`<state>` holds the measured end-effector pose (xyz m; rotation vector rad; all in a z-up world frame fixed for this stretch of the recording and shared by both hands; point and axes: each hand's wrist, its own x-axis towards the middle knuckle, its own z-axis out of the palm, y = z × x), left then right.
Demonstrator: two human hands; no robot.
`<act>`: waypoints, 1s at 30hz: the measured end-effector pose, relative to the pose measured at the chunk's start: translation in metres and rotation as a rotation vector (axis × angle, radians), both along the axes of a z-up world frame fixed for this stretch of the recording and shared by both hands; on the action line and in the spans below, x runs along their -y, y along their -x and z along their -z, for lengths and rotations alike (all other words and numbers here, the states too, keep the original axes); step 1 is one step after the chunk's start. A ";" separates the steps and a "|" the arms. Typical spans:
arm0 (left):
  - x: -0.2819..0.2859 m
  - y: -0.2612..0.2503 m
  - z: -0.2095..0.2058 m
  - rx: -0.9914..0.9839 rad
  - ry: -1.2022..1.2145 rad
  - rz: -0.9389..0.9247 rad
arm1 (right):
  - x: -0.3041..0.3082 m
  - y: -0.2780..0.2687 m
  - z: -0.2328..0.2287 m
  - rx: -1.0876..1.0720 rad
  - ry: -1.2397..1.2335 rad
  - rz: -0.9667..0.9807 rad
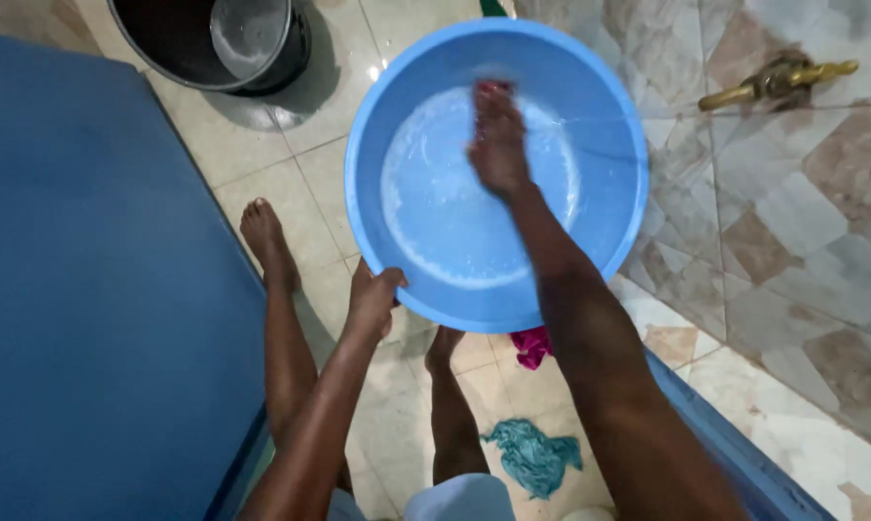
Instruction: Cleaning a blue plastic wash basin and a bucket in a tiled bathroom setting using a red sponge.
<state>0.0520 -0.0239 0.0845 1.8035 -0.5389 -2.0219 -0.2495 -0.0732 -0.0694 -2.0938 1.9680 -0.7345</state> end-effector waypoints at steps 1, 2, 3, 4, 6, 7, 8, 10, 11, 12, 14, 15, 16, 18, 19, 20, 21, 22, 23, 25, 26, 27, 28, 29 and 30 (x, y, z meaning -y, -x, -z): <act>0.001 -0.006 0.003 -0.009 -0.023 0.030 | 0.014 -0.018 0.015 0.147 0.004 -0.040; 0.009 -0.006 0.001 -0.008 -0.019 0.033 | 0.023 -0.048 -0.012 0.148 0.008 -0.037; 0.017 -0.006 -0.002 -0.042 0.005 0.035 | 0.033 -0.078 -0.039 0.065 -0.220 -0.178; 0.025 -0.006 -0.005 -0.078 0.027 0.036 | 0.043 -0.108 -0.067 -0.022 -0.449 -0.321; 0.031 -0.013 0.002 -0.088 0.039 0.032 | 0.039 -0.115 -0.074 -0.027 -0.378 -0.354; 0.035 -0.016 0.006 -0.099 0.049 0.025 | 0.038 -0.117 -0.077 -0.033 -0.309 -0.390; 0.032 -0.016 0.006 -0.098 0.051 0.018 | 0.044 -0.105 -0.058 -0.034 -0.307 -0.398; 0.025 -0.019 0.006 -0.082 0.050 0.004 | 0.056 -0.083 -0.020 -0.133 -0.327 -0.146; 0.025 -0.018 0.008 -0.077 0.052 -0.006 | 0.062 -0.060 -0.030 -0.131 -0.325 -0.157; 0.022 -0.019 0.009 -0.077 0.071 -0.015 | 0.064 -0.039 -0.041 -0.185 -0.278 -0.098; 0.016 -0.021 0.010 -0.077 0.079 -0.020 | 0.053 0.000 -0.059 -0.239 -0.242 -0.037; 0.012 -0.022 0.010 -0.090 0.116 -0.059 | 0.040 0.018 -0.067 -0.265 -0.234 0.028; 0.013 -0.019 0.012 -0.108 0.165 -0.106 | 0.036 0.038 -0.077 -0.298 -0.213 0.085; 0.010 -0.011 0.009 -0.121 0.222 -0.144 | 0.001 0.045 -0.071 -0.353 -0.235 0.083; 0.009 -0.005 0.009 -0.130 0.277 -0.176 | -0.015 0.050 -0.069 -0.403 -0.260 0.086; 0.008 0.004 0.011 -0.137 0.283 -0.184 | -0.031 0.040 -0.060 -0.411 -0.252 0.082; 0.006 0.013 0.013 -0.130 0.319 -0.213 | -0.047 0.032 -0.051 -0.280 -0.308 0.113; -0.001 0.020 0.014 -0.117 0.345 -0.236 | -0.072 0.020 -0.041 -0.143 -0.374 0.148; -0.010 0.025 0.021 -0.118 0.340 -0.238 | -0.087 0.003 -0.014 -0.146 -0.378 0.147; -0.032 0.033 0.034 -0.050 0.326 -0.292 | -0.126 -0.035 0.039 -0.035 -0.276 -0.157; -0.034 0.038 0.035 -0.054 0.329 -0.290 | -0.128 -0.059 0.029 -0.037 -0.273 -0.154; -0.037 0.044 0.036 -0.033 0.345 -0.312 | -0.130 -0.084 0.018 0.285 -0.446 -0.116; -0.040 0.048 0.036 -0.011 0.359 -0.333 | -0.133 -0.110 0.007 0.611 -0.615 -0.074; -0.040 0.049 0.045 -0.013 0.359 -0.330 | -0.121 -0.116 -0.032 0.610 -0.613 -0.070; -0.045 0.045 0.051 -0.006 0.388 -0.336 | -0.114 -0.126 -0.073 0.771 -0.776 -0.027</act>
